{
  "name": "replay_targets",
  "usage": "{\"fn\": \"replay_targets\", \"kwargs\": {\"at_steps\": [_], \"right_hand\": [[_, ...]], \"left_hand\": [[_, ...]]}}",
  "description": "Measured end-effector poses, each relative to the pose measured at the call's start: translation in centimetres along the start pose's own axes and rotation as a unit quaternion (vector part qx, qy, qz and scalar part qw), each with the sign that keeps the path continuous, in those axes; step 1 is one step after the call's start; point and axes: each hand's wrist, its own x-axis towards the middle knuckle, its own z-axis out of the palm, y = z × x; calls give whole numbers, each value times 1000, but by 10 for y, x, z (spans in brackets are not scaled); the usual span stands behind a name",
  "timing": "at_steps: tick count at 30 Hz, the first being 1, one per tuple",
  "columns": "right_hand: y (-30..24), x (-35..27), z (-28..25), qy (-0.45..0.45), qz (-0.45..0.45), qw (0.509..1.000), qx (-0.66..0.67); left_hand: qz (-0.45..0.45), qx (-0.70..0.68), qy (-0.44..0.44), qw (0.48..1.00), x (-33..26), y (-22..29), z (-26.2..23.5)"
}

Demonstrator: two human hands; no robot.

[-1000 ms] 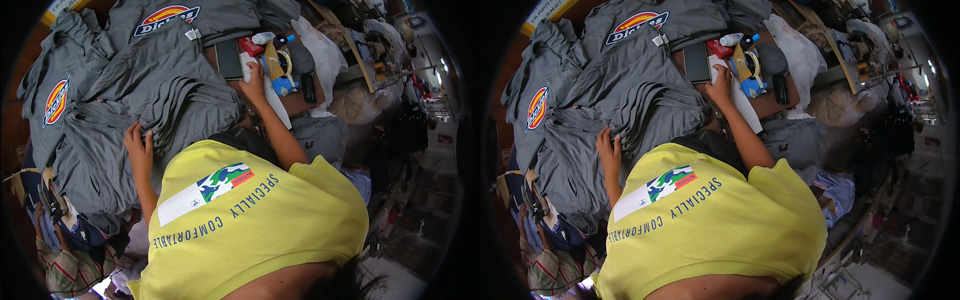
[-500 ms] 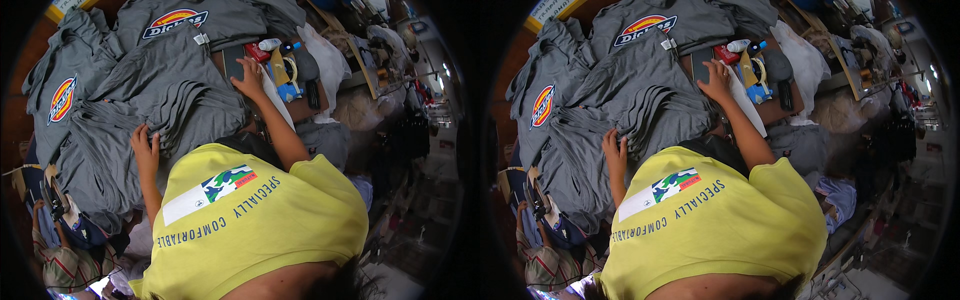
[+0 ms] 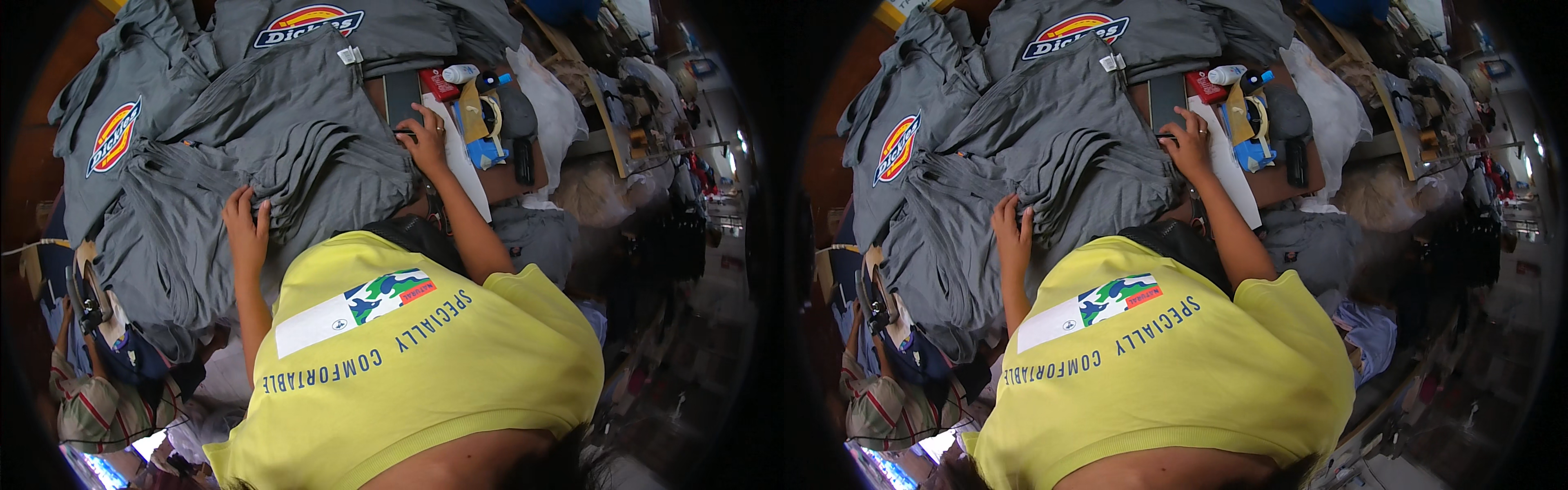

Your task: The person trims loose threads from the necklines and seams of several grey t-shirts using shears.

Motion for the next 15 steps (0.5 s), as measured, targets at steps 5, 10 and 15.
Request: {"fn": "replay_targets", "kwargs": {"at_steps": [5, 10, 15], "right_hand": [[-1, 0, 0, 20, 29, 999, 35], [16, 7, -3, 30, 37, 995, 92], [40, 34, 5, 37, -24, 998, 43]], "left_hand": [[-7, -2, -2, 1000, 2, 4, 0], [-7, 27, 97, 995, -4, 13, -1], [-206, -248, 170, 931, -29, 10, 15]]}}
